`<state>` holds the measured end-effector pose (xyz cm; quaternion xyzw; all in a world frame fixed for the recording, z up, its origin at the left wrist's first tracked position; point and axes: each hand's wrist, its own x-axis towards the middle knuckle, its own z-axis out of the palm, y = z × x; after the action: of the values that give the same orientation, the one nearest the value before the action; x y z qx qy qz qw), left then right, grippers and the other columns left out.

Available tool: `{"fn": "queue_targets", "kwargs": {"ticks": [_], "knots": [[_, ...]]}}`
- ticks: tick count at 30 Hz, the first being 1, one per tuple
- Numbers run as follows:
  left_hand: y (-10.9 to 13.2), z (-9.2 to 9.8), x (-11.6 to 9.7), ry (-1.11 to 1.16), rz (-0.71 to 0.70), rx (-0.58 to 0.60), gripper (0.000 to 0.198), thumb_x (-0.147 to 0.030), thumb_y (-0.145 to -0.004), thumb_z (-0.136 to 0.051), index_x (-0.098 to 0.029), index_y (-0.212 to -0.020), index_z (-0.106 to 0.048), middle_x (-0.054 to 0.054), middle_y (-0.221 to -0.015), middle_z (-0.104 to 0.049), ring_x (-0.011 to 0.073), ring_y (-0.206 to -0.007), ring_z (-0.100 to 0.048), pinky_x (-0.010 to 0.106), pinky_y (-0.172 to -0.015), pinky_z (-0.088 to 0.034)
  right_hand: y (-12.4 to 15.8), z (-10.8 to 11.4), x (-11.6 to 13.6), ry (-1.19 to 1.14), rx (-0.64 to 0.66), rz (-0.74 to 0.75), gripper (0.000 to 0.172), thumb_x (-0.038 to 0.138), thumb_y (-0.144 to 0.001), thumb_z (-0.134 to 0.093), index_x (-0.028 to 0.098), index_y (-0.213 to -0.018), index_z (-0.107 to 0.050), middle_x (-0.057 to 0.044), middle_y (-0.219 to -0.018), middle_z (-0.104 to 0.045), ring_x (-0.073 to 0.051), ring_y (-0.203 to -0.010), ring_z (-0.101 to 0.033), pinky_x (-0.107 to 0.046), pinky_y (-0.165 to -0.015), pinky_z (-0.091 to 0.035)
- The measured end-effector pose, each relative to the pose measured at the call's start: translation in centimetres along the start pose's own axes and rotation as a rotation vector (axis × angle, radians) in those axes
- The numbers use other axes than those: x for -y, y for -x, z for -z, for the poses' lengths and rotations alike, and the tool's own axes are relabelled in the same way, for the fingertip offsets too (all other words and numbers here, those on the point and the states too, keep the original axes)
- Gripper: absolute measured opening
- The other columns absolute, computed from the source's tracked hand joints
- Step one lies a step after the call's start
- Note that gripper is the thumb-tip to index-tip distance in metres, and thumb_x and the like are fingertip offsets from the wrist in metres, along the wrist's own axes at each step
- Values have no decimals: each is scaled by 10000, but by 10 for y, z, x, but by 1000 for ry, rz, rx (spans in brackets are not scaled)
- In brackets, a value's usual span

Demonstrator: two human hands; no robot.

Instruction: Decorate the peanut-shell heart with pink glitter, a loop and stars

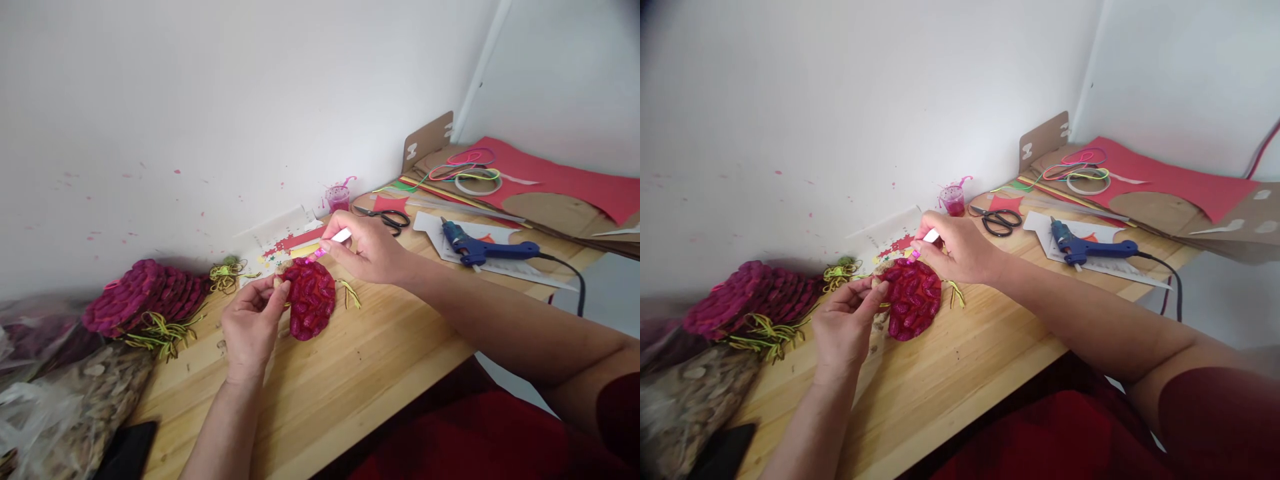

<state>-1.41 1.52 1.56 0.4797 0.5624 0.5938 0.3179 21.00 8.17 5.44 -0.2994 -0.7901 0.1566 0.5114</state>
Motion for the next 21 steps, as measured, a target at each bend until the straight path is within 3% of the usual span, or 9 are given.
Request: {"fn": "queue_targets", "kwargs": {"ticks": [12,17,21], "knots": [[0,0,0,9,4,2,317,-374,-704,-886,-164,-910,-767,31,-802,-754,147,-681,-689,256,-677,-595,-1,1,0,-25,-7,-95,123,285,-912,-634,204,-845,-570,27,-666,-631,-112,-547,-524,-257,-540,-371],[-2,0,2,37,78,36,362,-427,-715,-881,-167,-914,-726,29,-810,-745,150,-688,-680,250,-651,-588,-3,-1,-6,-31,-72,-101,132,293,-911,-639,211,-834,-570,53,-628,-578,-104,-521,-478,-259,-555,-362],[-8,2,10,29,177,86,451,-540,-704,-862,-183,-901,-668,19,-791,-734,169,-663,-678,259,-586,-571,-11,6,-23,-57,-184,-214,128,329,-897,-622,223,-855,-564,79,-585,-511,-107,-479,-438,-257,-531,-354]]}}
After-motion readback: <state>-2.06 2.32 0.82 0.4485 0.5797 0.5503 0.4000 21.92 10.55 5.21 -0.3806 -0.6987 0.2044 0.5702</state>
